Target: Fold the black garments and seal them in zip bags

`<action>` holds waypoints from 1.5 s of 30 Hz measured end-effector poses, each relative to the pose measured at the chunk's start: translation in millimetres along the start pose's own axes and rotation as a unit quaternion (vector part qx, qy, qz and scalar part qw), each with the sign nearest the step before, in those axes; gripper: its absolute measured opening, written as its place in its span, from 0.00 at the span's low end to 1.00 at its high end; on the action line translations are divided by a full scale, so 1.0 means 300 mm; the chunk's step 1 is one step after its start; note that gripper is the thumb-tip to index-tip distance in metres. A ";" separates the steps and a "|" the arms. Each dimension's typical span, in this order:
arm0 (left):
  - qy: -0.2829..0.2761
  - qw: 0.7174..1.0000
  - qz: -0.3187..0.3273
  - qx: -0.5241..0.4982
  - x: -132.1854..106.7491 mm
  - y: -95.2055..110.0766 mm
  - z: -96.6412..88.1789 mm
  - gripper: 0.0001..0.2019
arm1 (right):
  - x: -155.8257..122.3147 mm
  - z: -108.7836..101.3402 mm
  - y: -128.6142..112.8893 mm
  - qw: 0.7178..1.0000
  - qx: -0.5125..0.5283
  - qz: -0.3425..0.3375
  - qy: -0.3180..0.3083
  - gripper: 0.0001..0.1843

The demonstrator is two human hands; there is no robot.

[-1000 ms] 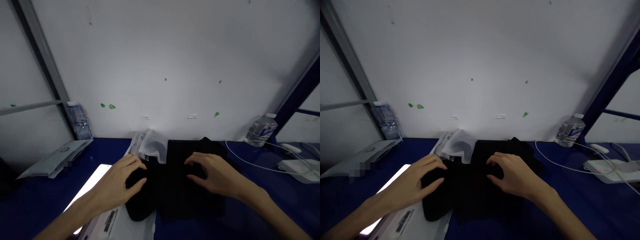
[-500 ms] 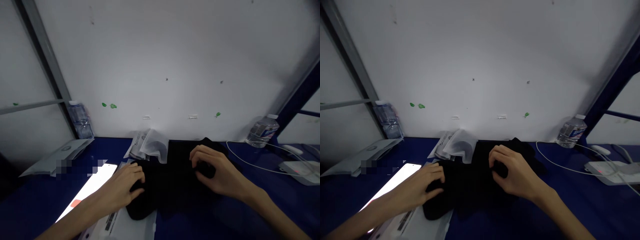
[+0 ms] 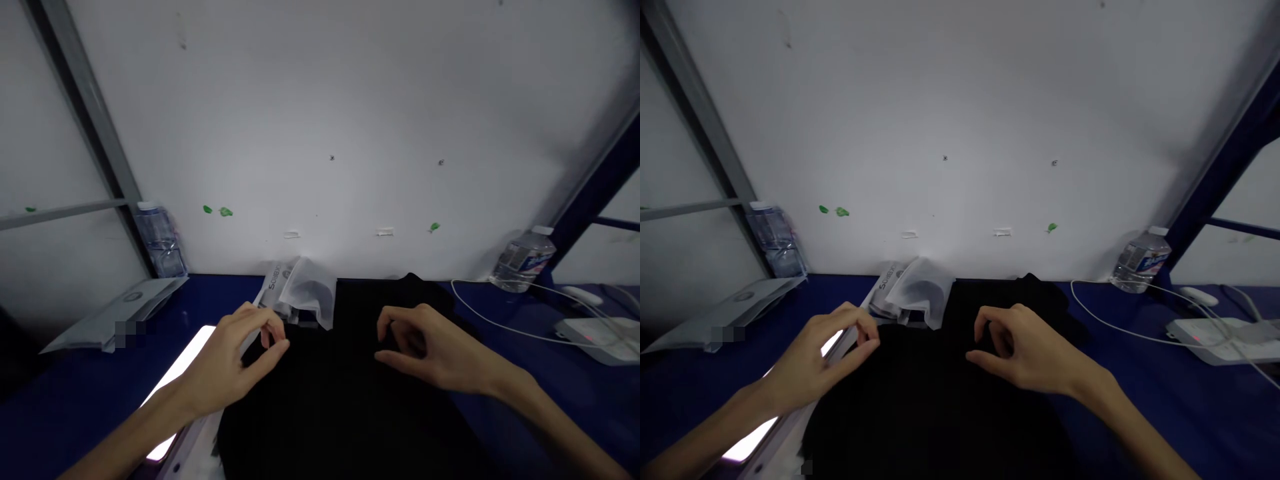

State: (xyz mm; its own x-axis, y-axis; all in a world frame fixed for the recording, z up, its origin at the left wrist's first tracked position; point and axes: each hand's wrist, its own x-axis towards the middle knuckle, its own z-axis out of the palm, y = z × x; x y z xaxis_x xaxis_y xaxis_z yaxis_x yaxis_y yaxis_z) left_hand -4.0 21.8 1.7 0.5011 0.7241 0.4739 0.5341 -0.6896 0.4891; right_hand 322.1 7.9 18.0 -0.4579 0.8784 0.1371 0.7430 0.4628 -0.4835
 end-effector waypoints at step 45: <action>0.009 0.993 -0.090 0.073 0.035 -0.077 0.006 0.10 | 0.071 -0.035 0.228 0.976 -0.130 -0.046 0.169 0.07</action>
State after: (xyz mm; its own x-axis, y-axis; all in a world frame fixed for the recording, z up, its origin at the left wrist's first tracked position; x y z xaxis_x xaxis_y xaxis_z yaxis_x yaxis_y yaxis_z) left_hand -9.8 45.3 -6.0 0.3776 0.8341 0.4021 0.7078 -0.5400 0.4554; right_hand 368.3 59.3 -3.1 -0.3744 0.7998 0.4693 0.8252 0.5182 -0.2249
